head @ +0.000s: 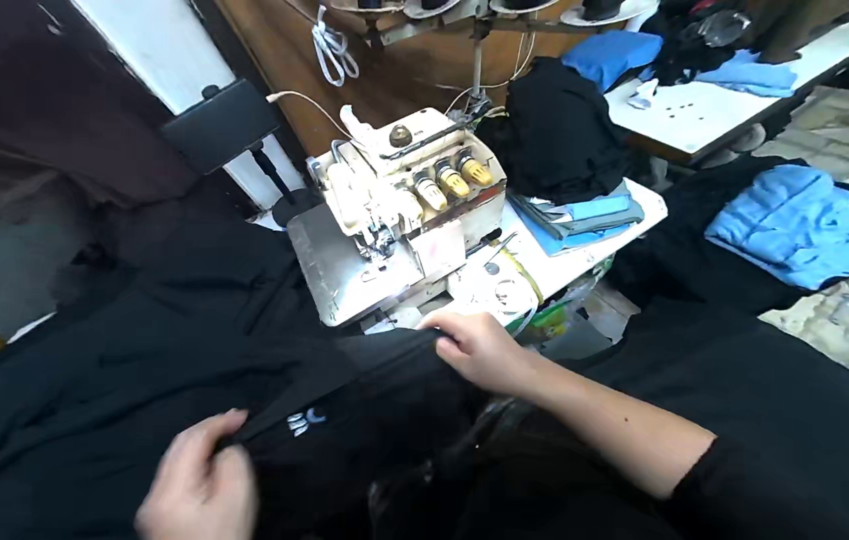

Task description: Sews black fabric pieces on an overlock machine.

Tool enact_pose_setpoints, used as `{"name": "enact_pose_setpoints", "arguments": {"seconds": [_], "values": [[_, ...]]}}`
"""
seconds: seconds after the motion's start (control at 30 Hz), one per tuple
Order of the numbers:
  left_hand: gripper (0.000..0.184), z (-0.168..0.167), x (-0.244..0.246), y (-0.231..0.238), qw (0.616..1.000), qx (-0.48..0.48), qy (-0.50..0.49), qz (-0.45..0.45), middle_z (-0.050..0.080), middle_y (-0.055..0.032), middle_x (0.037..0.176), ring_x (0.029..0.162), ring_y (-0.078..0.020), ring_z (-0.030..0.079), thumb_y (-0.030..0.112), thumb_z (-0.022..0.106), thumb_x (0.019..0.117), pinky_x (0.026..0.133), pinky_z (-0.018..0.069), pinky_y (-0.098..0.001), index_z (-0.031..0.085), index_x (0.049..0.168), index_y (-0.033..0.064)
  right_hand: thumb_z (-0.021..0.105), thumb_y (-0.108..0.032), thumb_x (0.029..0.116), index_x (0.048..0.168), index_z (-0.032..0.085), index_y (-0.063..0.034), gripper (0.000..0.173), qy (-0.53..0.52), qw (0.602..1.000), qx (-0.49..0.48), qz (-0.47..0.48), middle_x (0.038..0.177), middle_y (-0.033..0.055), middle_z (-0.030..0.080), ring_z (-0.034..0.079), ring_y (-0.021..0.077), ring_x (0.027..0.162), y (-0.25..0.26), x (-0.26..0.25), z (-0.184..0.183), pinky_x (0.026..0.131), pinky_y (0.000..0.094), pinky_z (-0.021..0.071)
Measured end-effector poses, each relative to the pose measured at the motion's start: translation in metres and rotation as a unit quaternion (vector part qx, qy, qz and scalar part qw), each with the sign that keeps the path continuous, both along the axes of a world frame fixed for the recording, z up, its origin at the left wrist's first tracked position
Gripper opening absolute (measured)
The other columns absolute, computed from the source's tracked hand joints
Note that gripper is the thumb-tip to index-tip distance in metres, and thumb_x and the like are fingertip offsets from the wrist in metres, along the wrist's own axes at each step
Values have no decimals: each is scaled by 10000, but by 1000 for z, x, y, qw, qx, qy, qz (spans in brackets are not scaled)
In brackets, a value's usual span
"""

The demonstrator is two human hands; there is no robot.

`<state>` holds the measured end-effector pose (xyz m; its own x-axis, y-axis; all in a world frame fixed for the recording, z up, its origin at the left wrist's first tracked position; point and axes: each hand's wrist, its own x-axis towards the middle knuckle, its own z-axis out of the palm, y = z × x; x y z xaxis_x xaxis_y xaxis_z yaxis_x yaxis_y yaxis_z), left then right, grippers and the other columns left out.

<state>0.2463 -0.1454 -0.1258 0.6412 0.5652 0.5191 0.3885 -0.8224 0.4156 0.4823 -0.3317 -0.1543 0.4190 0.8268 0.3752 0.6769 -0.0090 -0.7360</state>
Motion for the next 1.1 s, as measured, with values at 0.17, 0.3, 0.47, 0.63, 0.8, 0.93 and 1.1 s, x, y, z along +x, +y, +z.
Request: {"name": "enact_pose_setpoints", "arguments": {"seconds": [0.17, 0.3, 0.47, 0.63, 0.8, 0.93, 1.1], "values": [[211, 68, -15, 9, 975, 153, -81, -141, 609, -82, 845, 892, -83, 607, 109, 477, 1001, 813, 483, -204, 570, 843, 5, 581, -3, 970, 1217, 636, 74, 265, 108, 973, 39, 199, 778, 169, 670, 625, 208, 640, 5, -29, -4, 625, 347, 531], [215, 101, 79, 19, 964, 213, 135, -84, 668, -353, 1002, 944, -532, 659, -10, 542, 920, 786, 505, -653, 708, 997, -121, 467, -104, 1047, 1152, 654, 66, 274, 262, 956, 6, 135, 945, 79, 683, 603, 9, 822, 7, -18, -19, 779, 207, 504], [195, 43, 193, 32, 945, 54, 321, -29, 635, -288, 1166, 1032, -481, 656, 56, 552, 989, 813, 522, -645, 708, 1081, -17, 513, -135, 1030, 1027, 705, 26, 251, 317, 942, -110, -2, 806, 19, 630, 532, 15, 721, 10, 10, -58, 698, 240, 451], [250, 13, 181, 23, 982, -13, 169, -83, 661, -258, 1150, 1088, -425, 645, 15, 579, 973, 935, 508, -591, 655, 1198, -61, 637, -154, 916, 1316, 549, 87, 475, 295, 954, 46, 22, 1073, 84, 660, 623, 11, 896, 27, 21, -50, 809, 172, 519], [281, -19, 149, 11, 986, 59, 92, -124, 685, -173, 1287, 1265, -365, 601, 78, 533, 974, 1055, 449, -559, 759, 1126, 8, 511, -247, 1037, 1043, 662, 31, 316, 153, 987, 6, 39, 723, 24, 571, 517, 70, 661, 52, 20, -44, 647, 261, 442], [367, -19, 164, 28, 983, 24, 105, -150, 626, -170, 1411, 1373, -343, 536, 117, 471, 1008, 1162, 347, -551, 709, 1266, 8, 562, -204, 987, 778, 696, 0, 321, -64, 981, 105, -148, 714, 112, 636, 633, 195, 632, 64, 26, -35, 573, 331, 523], [277, 2, 197, 58, 971, 4, 163, -178, 659, -251, 1260, 1244, -417, 599, 93, 547, 1022, 1095, 412, -612, 705, 1187, -63, 665, -146, 933, 855, 687, 46, 208, 65, 976, 96, -183, 768, 125, 620, 617, 207, 694, 84, 43, -21, 643, 379, 529]]}}
